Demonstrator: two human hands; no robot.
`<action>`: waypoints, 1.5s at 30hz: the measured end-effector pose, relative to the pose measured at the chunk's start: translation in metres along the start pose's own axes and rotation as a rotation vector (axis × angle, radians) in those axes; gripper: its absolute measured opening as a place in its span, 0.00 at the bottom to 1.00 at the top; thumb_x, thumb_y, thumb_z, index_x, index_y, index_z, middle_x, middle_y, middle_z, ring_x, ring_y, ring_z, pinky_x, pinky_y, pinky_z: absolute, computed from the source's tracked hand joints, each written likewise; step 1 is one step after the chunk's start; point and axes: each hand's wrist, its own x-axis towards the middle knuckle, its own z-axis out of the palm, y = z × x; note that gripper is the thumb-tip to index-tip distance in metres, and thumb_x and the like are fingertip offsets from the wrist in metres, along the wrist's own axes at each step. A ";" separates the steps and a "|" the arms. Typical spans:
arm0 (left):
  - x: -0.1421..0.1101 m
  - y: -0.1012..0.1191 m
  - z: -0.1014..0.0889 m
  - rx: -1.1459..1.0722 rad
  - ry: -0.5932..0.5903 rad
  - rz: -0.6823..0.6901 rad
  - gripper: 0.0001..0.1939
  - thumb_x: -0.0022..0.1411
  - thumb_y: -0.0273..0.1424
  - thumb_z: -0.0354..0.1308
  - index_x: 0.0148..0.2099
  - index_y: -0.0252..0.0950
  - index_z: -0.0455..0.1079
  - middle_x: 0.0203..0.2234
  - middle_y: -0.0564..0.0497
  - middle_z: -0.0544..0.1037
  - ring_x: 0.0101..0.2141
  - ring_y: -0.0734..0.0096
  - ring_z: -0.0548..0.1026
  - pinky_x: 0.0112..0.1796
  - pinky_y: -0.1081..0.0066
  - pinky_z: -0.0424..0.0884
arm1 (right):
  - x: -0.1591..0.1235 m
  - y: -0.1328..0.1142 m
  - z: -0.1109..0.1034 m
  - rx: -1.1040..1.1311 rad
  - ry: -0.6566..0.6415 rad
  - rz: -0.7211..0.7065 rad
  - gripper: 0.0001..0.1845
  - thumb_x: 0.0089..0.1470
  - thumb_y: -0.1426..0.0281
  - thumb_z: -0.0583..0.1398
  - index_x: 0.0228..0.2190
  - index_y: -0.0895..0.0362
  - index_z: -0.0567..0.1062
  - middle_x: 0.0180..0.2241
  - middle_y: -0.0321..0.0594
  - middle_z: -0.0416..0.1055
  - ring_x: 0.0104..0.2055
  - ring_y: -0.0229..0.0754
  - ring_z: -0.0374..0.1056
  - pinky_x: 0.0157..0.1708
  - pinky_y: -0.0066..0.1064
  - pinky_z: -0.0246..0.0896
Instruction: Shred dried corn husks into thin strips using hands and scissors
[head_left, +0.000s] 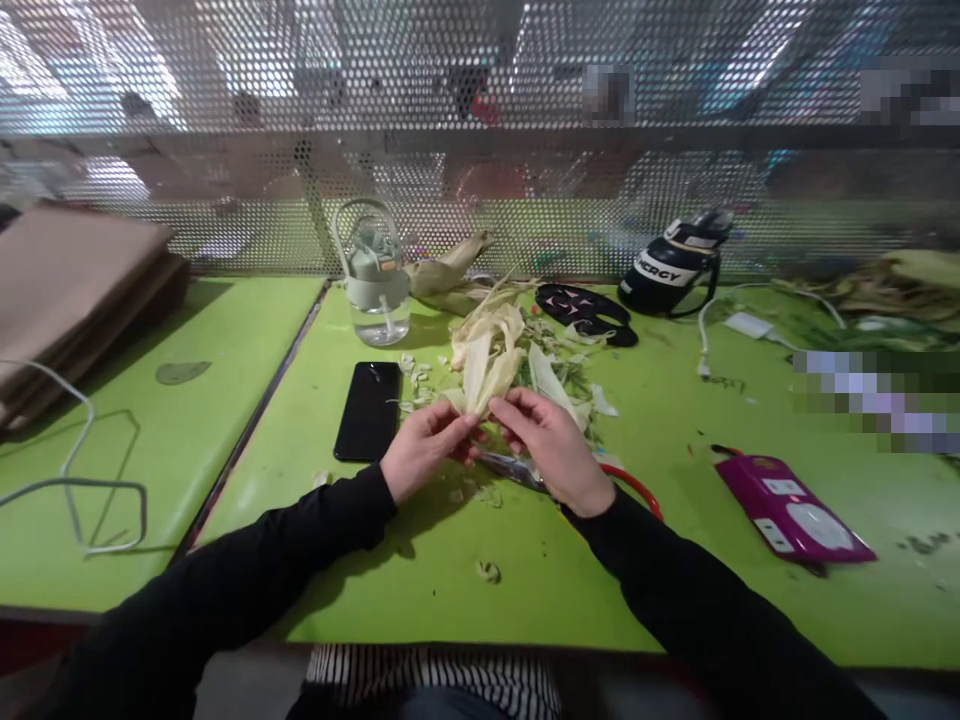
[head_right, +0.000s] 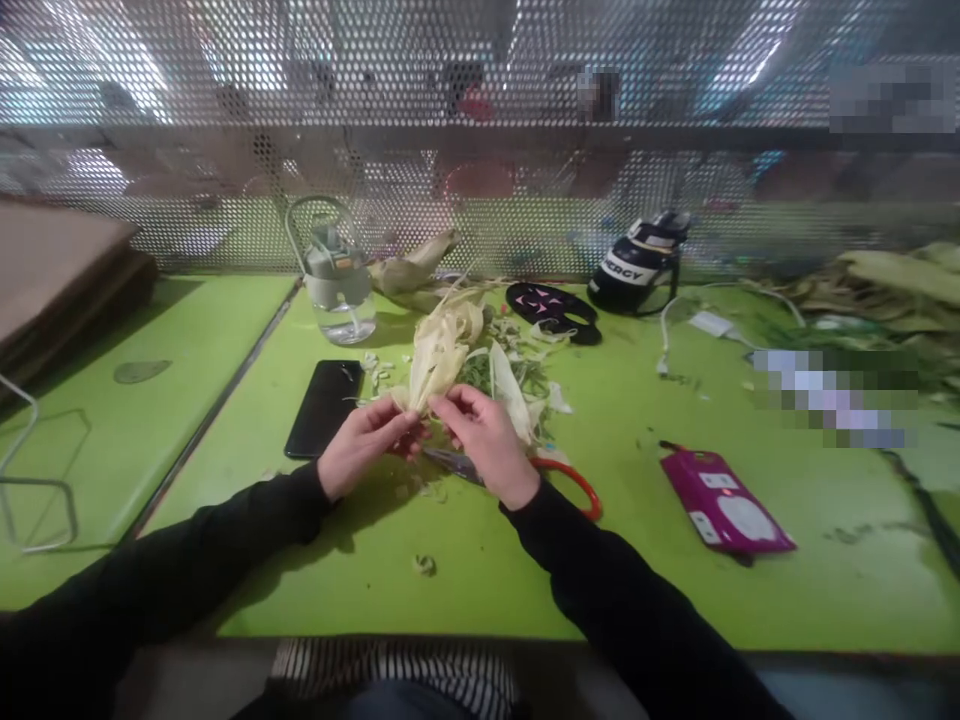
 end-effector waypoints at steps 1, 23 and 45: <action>0.000 0.000 -0.001 0.005 0.019 0.006 0.23 0.51 0.46 0.68 0.33 0.31 0.67 0.26 0.51 0.77 0.23 0.79 0.74 0.26 0.76 0.72 | 0.000 0.000 0.000 -0.009 -0.020 0.001 0.17 0.50 0.55 0.65 0.31 0.56 0.72 0.24 0.30 0.65 0.24 0.32 0.56 0.23 0.27 0.53; -0.002 -0.003 -0.002 -0.047 0.039 0.033 0.09 0.57 0.28 0.65 0.35 0.32 0.67 0.24 0.55 0.75 0.27 0.77 0.77 0.30 0.75 0.74 | -0.001 0.009 0.008 0.010 0.020 -0.008 0.16 0.50 0.57 0.66 0.34 0.55 0.73 0.25 0.32 0.68 0.25 0.33 0.61 0.24 0.28 0.57; -0.016 0.029 -0.011 0.602 -0.288 0.195 0.13 0.65 0.40 0.53 0.33 0.36 0.61 0.25 0.55 0.65 0.24 0.76 0.67 0.27 0.73 0.67 | -0.024 -0.011 -0.020 -0.352 -0.369 0.055 0.22 0.53 0.49 0.61 0.40 0.53 0.79 0.37 0.42 0.78 0.43 0.49 0.72 0.50 0.48 0.67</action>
